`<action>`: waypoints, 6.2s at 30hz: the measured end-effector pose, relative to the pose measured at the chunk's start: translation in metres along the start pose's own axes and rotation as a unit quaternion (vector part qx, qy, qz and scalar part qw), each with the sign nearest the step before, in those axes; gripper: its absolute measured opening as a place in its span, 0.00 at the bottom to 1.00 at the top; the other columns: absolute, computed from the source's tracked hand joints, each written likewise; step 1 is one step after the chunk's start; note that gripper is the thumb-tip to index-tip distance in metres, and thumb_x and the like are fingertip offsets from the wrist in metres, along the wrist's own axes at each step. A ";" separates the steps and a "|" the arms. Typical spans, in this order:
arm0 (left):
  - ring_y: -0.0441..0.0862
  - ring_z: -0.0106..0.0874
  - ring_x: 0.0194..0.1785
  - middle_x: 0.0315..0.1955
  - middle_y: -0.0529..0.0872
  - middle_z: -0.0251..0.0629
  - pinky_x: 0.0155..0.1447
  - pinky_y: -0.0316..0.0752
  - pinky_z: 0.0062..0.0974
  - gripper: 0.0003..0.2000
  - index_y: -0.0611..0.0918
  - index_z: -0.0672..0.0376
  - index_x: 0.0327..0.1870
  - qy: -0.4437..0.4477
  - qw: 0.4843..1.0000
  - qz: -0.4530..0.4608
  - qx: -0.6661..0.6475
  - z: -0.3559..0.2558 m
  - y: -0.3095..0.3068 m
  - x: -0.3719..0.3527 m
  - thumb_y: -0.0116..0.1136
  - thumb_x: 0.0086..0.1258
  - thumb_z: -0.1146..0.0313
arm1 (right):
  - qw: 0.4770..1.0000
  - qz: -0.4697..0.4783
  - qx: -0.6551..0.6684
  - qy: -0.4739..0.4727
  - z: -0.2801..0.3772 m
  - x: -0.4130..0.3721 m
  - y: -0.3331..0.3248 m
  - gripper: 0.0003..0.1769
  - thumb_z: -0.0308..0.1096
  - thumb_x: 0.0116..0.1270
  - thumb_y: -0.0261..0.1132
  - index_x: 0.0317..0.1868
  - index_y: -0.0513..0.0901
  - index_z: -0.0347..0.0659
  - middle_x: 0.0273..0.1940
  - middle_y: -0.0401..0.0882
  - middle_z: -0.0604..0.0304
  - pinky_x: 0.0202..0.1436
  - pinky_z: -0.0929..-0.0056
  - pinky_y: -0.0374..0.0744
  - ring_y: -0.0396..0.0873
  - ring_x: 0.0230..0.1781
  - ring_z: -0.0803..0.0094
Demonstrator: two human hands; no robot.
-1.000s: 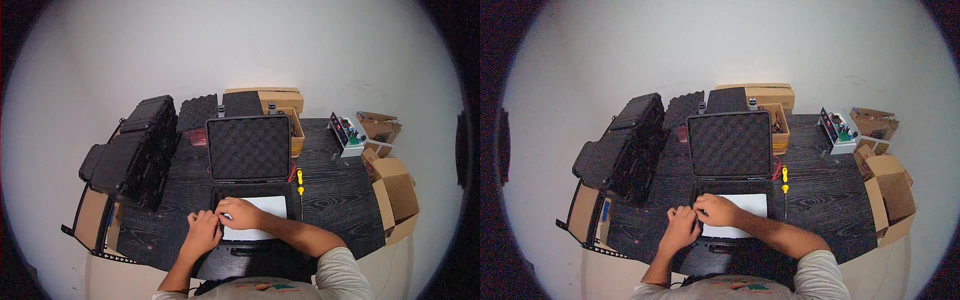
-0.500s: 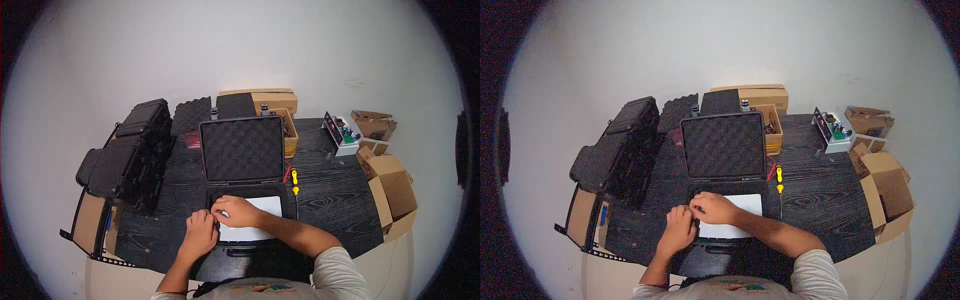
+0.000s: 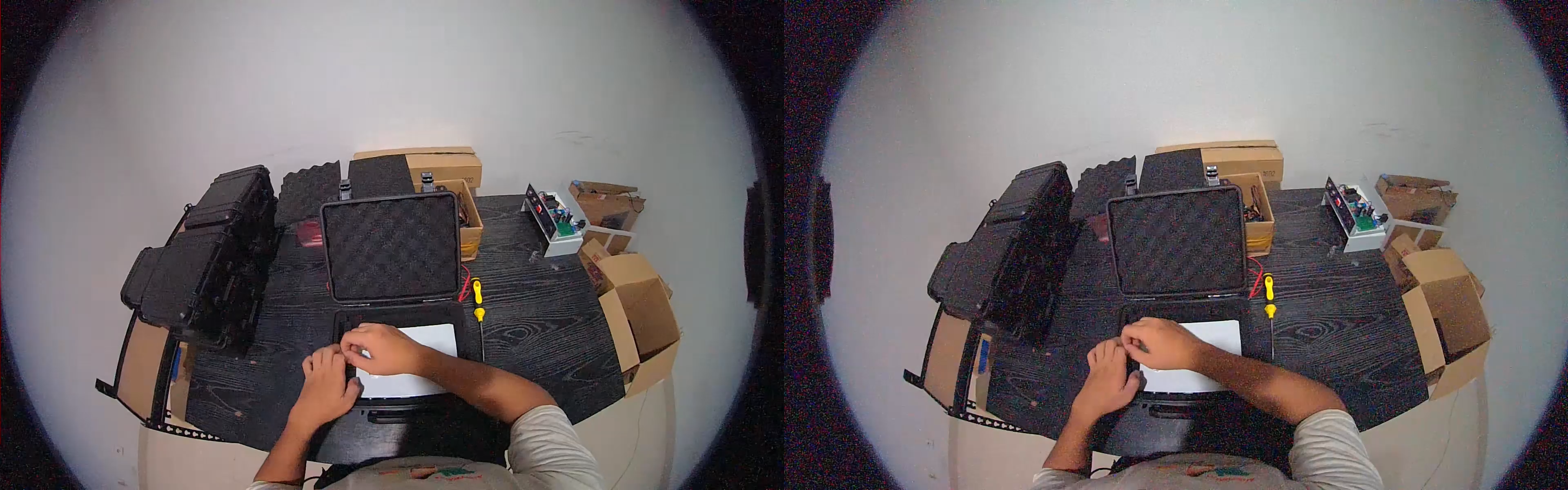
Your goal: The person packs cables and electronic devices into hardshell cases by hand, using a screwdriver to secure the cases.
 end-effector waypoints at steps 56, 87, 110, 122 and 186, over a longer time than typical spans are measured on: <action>0.88 0.42 0.43 0.35 0.88 0.37 0.48 0.80 0.42 0.04 0.85 0.55 0.38 0.225 0.938 0.046 -0.261 -0.045 0.023 0.102 0.70 0.68 0.70 | 0.769 -0.198 -0.430 0.431 -0.243 -0.009 -0.288 0.28 0.49 0.66 0.70 0.61 0.86 0.40 0.71 0.74 0.51 0.66 0.43 0.81 0.71 0.73 0.48; 0.87 0.44 0.39 0.32 0.85 0.40 0.45 0.80 0.40 0.06 0.84 0.58 0.38 0.194 0.941 0.120 -0.250 -0.040 0.028 0.106 0.66 0.61 0.73 | 0.814 -0.564 0.091 0.100 -0.154 -0.137 -0.291 0.15 0.36 0.87 0.52 0.66 0.66 0.40 0.43 0.87 0.53 0.40 0.75 0.79 0.77 0.30 0.78; 0.86 0.43 0.36 0.31 0.86 0.40 0.43 0.79 0.40 0.05 0.84 0.59 0.36 0.197 0.942 0.107 -0.250 -0.037 0.030 0.106 0.66 0.70 0.69 | 0.790 -0.516 -0.138 0.301 -0.195 -0.111 -0.301 0.21 0.49 0.76 0.67 0.36 0.84 0.35 0.25 0.86 0.54 0.33 0.63 0.78 0.87 0.28 0.59; 0.86 0.46 0.37 0.31 0.84 0.40 0.44 0.80 0.41 0.06 0.81 0.59 0.36 0.194 0.941 0.125 -0.246 -0.036 0.032 0.107 0.67 0.62 0.73 | 0.801 -0.547 0.185 0.159 -0.144 -0.167 -0.304 0.20 0.49 0.86 0.52 0.45 0.80 0.41 0.30 0.79 0.65 0.24 0.80 0.74 0.79 0.23 0.78; 0.88 0.38 0.48 0.40 0.89 0.45 0.60 0.79 0.38 0.21 0.86 0.67 0.39 0.249 0.785 0.032 -0.566 -0.055 -0.019 0.087 0.46 0.85 0.60 | 0.996 0.011 0.037 0.083 0.009 -0.040 -0.096 0.27 0.49 0.80 0.60 0.70 0.78 0.42 0.53 0.88 0.45 0.60 0.54 0.82 0.87 0.54 0.45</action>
Point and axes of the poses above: each hand's wrist, its own x-axis towards the middle knuckle, its own y-axis out of the palm, z = x × y, the point moved 6 cm from there along x, towards the middle knuckle
